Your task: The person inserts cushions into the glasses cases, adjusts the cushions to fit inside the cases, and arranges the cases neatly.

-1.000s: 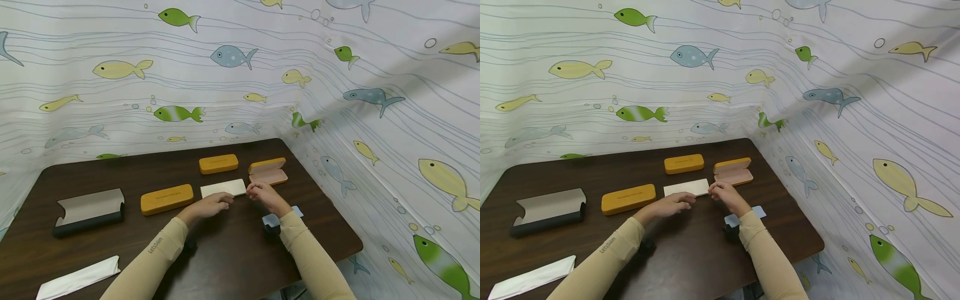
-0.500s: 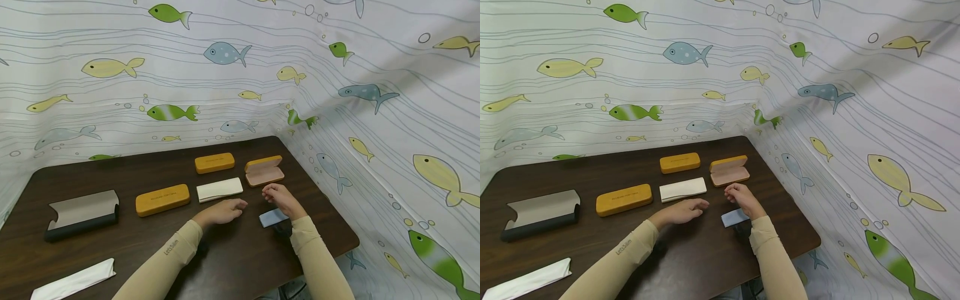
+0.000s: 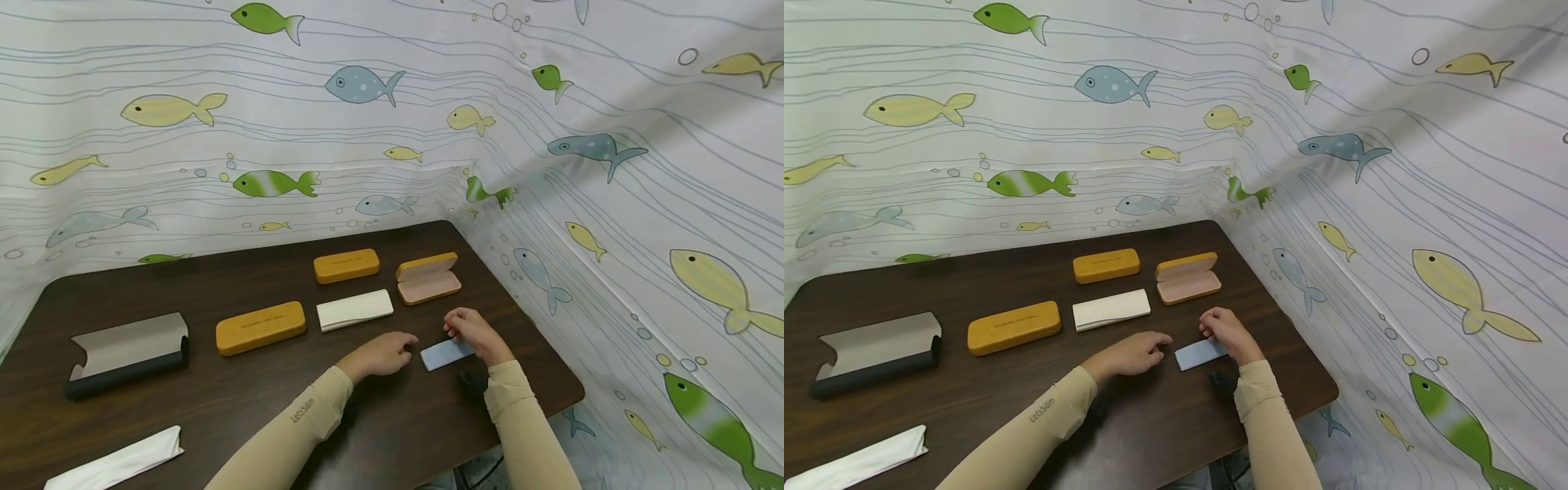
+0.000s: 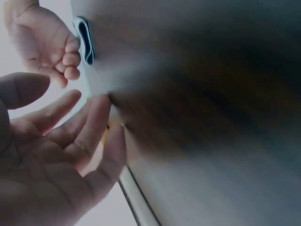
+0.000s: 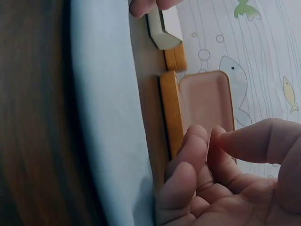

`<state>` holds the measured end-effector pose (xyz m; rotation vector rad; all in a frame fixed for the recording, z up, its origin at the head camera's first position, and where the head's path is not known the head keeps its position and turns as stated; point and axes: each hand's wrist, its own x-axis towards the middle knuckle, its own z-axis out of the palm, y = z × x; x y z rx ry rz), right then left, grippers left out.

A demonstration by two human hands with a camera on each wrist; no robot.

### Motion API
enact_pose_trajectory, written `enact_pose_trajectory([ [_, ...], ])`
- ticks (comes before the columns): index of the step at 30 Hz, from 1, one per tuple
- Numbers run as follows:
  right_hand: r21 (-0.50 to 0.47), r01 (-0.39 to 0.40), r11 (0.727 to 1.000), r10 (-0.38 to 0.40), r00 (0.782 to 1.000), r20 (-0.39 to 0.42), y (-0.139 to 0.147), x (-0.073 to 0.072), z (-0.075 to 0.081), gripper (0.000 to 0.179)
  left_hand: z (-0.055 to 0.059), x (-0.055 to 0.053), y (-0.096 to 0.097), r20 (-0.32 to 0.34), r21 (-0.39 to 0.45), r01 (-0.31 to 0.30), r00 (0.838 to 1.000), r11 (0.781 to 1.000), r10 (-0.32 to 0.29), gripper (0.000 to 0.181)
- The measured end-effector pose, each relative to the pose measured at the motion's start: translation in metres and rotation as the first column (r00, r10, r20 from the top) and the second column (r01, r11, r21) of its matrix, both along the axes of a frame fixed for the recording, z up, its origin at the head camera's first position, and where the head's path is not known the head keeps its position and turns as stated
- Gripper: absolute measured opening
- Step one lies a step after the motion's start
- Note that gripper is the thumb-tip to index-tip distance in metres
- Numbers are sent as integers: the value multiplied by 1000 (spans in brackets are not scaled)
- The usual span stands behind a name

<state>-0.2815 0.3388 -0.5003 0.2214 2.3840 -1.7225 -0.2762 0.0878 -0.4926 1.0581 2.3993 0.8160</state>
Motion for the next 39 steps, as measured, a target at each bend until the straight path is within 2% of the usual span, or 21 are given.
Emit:
enact_pose_trajectory([
  [3, 40, 21, 999, -20, 1000, -6, 7, 2, 0, 19, 0, 4, 6, -69, -113, 22, 997, 993, -30, 46],
  [6, 123, 32, 992, -30, 999, -21, 14, 5, 1, 20, 0, 8, 11, -133, -225, 28, 989, 974, -59, 47],
  [9, 223, 62, 973, -54, 998, -42, 21, 9, 2, 19, 0, 11, 13, -170, -269, 9, 984, 963, -57, 45],
  [13, 356, 94, 930, -78, 995, -61, 26, 13, 2, 19, 1, 14, 14, -197, -258, -15, 980, 966, -38, 41],
  [18, 565, 71, 822, -37, 997, -72, 27, 14, 1, 30, 1, 15, 19, -232, -226, -49, 973, 973, -5, 34],
  [20, 613, 58, 788, -23, 998, -65, 27, 14, 1, 34, 0, 15, 22, -248, -213, -64, 969, 975, 9, 32],
  [24, 646, 37, 763, -13, 999, -42, 25, 14, 1, 34, -4, 14, 26, -268, -207, -84, 963, 975, 26, 33],
  [30, 690, 1, 724, 20, 1000, -23, 24, 12, 3, 14, -6, 12, 24, -250, -205, -85, 968, 975, 31, 36],
  [33, 695, -29, 718, 61, 998, -22, 26, 13, 6, 14, -5, 11, 23, -233, -198, -81, 972, 977, 34, 37],
  [34, 685, -39, 727, 71, 997, -19, 27, 14, 7, 14, -4, 11, 22, -227, -194, -80, 973, 978, 35, 36],
  [39, 570, -79, 818, 91, 996, 7, 33, 20, 14, 13, -4, 10, 21, -174, -168, -68, 984, 983, 38, 37],
])
